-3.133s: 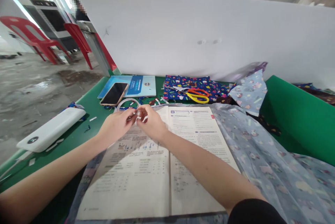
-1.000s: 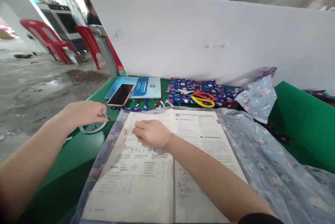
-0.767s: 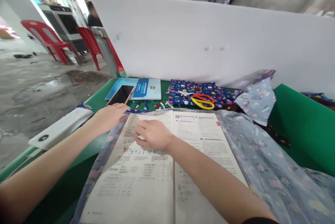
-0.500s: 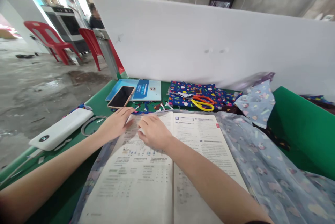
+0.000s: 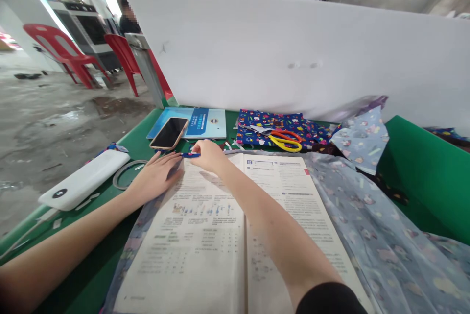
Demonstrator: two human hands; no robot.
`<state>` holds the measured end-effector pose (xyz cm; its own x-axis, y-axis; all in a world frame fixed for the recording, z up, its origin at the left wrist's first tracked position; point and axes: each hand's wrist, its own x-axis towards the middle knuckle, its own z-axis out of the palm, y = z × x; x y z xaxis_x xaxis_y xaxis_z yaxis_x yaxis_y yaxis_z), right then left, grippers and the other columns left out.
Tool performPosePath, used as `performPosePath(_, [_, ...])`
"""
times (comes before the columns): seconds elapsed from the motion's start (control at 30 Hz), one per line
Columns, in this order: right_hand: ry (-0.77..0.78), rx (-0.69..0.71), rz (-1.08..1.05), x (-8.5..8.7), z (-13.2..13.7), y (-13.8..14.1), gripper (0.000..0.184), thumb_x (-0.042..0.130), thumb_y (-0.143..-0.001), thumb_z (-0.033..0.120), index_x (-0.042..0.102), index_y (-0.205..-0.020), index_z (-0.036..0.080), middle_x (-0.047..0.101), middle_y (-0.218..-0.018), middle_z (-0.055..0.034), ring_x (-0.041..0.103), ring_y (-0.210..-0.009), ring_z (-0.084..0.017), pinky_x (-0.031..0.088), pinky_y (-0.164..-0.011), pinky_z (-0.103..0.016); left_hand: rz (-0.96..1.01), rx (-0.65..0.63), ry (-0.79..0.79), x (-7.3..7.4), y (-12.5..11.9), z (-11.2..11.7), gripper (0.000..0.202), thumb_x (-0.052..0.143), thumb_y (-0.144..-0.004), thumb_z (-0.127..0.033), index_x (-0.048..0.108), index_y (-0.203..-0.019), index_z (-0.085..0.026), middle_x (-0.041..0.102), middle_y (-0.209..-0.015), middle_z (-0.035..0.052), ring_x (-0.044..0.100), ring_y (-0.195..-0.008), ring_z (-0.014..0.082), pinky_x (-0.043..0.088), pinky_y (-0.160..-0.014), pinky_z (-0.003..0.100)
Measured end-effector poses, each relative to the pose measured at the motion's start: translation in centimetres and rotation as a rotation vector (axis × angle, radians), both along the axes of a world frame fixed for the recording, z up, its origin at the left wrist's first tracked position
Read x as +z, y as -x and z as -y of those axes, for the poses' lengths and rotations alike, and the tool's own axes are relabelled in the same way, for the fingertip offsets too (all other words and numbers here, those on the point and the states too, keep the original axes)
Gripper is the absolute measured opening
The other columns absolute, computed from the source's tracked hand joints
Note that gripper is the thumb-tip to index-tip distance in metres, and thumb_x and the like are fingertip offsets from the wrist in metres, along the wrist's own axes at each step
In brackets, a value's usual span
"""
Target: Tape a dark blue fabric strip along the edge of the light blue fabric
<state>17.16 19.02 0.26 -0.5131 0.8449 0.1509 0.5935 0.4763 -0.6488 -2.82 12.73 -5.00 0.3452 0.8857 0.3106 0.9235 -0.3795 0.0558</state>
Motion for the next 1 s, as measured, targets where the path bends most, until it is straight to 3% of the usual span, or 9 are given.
performPosePath(0.1, [-0.004, -0.042, -0.004, 0.6, -0.7, 1.8, 0.011, 0.067, -0.073, 0.020, 0.062, -0.082, 0.017, 0.066, -0.086, -0.0032, 0.057, -0.077, -0.015, 0.042, -0.072, -0.027, 0.004, 0.001, -0.007, 0.2, -0.2, 0.2, 0.042, 0.042, -0.093, -0.037, 0.059, -0.123, -0.013, 0.059, -0.133, 0.0171, 0.051, -0.128, 0.0296, 0.024, -0.114, 0.051])
performPosePath(0.2, [0.078, -0.018, -0.129, 0.4, -1.5, 3.5, 0.016, 0.064, -0.075, 0.023, 0.063, -0.091, 0.018, 0.065, -0.082, -0.0002, 0.056, -0.071, -0.013, 0.042, -0.068, -0.025, -0.010, -0.002, -0.021, 0.3, -0.4, 0.3, 0.041, 0.041, -0.093, -0.036, 0.059, -0.122, -0.013, 0.060, -0.131, 0.0172, 0.053, -0.126, 0.0293, 0.025, -0.114, 0.050])
performPosePath(0.37, [0.262, -0.094, -0.294, -2.0, -3.3, 5.5, 0.016, 0.065, -0.076, 0.032, 0.066, -0.084, 0.018, 0.062, -0.075, 0.0007, 0.054, -0.066, -0.012, 0.040, -0.063, -0.024, -0.012, 0.010, -0.041, 0.4, -0.5, 0.1, 0.035, 0.041, -0.094, -0.032, 0.059, -0.117, -0.013, 0.063, -0.127, 0.0163, 0.057, -0.120, 0.0286, 0.024, -0.114, 0.049])
performPosePath(0.57, [0.382, -0.088, -0.385, -4.7, -4.2, 5.1, 0.035, 0.056, -0.083, 0.047, 0.072, -0.075, 0.017, 0.062, -0.067, -0.0012, 0.052, -0.062, -0.012, 0.038, -0.061, -0.024, 0.147, 0.060, -0.058, 0.1, 0.8, -1.0, 0.030, 0.040, -0.091, -0.026, 0.053, -0.116, -0.013, 0.066, -0.118, 0.0160, 0.062, -0.108, 0.0287, 0.043, -0.099, 0.044])
performPosePath(0.77, [0.370, -0.053, -0.360, -4.7, -4.0, 4.7, 0.038, 0.054, -0.084, 0.046, 0.076, -0.074, 0.016, 0.059, -0.060, -0.0007, 0.051, -0.059, -0.011, 0.037, -0.061, -0.024, 0.148, 0.105, -0.044, -0.2, 1.3, -1.6, 0.027, 0.038, -0.093, -0.027, 0.056, -0.109, -0.016, 0.068, -0.111, 0.0135, 0.064, -0.103, 0.0286, 0.046, -0.092, 0.043])
performPosePath(1.0, [0.355, -0.037, -0.363, -4.4, -3.4, 4.6, 0.036, 0.056, -0.083, 0.045, 0.075, -0.073, 0.015, 0.058, -0.059, 0.0003, 0.049, -0.058, -0.011, 0.036, -0.061, -0.024, 0.079, 0.178, -0.078, 0.6, 0.2, -1.3, 0.032, 0.033, -0.097, -0.033, 0.062, -0.101, -0.018, 0.071, -0.101, 0.0102, 0.065, -0.096, 0.0279, 0.043, -0.091, 0.041])
